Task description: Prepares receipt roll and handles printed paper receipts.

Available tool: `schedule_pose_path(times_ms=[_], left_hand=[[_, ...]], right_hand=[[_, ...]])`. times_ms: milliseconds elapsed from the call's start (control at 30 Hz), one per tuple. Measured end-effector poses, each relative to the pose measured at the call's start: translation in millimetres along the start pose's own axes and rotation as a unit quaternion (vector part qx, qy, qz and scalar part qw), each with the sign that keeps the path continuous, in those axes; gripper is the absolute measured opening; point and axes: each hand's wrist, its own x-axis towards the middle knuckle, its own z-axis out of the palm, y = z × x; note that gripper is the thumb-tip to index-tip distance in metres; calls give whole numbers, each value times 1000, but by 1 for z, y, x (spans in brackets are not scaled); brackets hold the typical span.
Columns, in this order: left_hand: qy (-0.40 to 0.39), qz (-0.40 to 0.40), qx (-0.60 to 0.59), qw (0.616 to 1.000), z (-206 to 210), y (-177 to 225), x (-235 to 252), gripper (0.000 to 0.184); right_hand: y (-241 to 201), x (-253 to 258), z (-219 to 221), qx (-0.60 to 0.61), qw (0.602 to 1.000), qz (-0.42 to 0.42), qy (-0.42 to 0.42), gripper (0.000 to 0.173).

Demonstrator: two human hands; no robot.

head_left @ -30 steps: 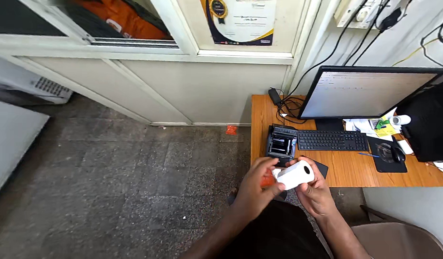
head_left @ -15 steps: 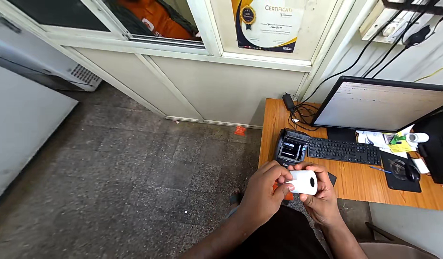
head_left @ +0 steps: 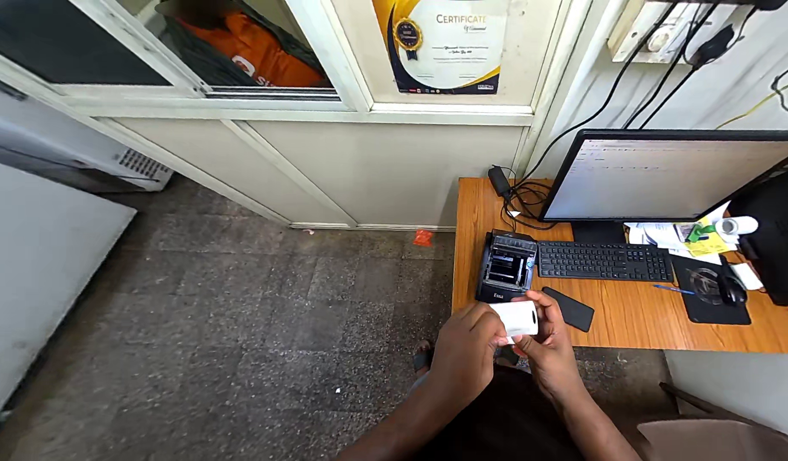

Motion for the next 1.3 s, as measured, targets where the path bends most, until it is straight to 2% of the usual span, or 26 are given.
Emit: schedule_pose_path(times_ms=[67, 167, 267, 367, 467, 533, 667, 800, 867, 933, 1033, 1167, 1300], left_hand=[[-33, 16, -30, 999, 1, 3, 2, 25], [-10, -31, -92, 995, -4, 0, 4, 64], [-35, -66, -107, 991, -6, -16, 9, 78], [-65, -38, -134, 988, 5, -24, 13, 67], [-7, -17, -128, 992, 16, -26, 14, 58], [10, -36, -112, 993, 16, -25, 10, 61], [23, -88, -110, 990, 13, -27, 5, 62], [13, -89, -124, 988, 24, -42, 7, 64], [-12, -118, -146, 982, 41, -58, 12, 68], [-44, -166, -154, 973, 62, -73, 24, 69], [-84, -208, -90, 970, 95, -93, 54, 65], [-93, -213, -37, 972, 136, -126, 82, 55], [-67, -151, 12, 986, 148, -146, 84, 53]], right_hand=[[0, 3, -8, -27, 999, -16, -1, 74], [-6, 5, -17, -64, 996, -49, -29, 57], [-8, 6, -23, -71, 994, -67, -50, 45], [-9, 7, -23, -48, 994, -61, -82, 37], [-11, 8, -24, -54, 988, -89, -114, 23], [-16, 7, -26, -115, 977, -133, -119, 12], [-22, 4, -26, -219, 947, -207, -115, 13], [-15, 9, -35, -356, 899, -238, -95, 7], [-6, 17, -44, -420, 872, -232, -90, 2], [8, 30, -55, -458, 860, -214, -74, 6], [39, 53, -75, -492, 851, -181, -19, 7], [81, 84, -93, -524, 834, -171, 19, 6], [106, 100, -93, -565, 804, -183, 26, 6]])
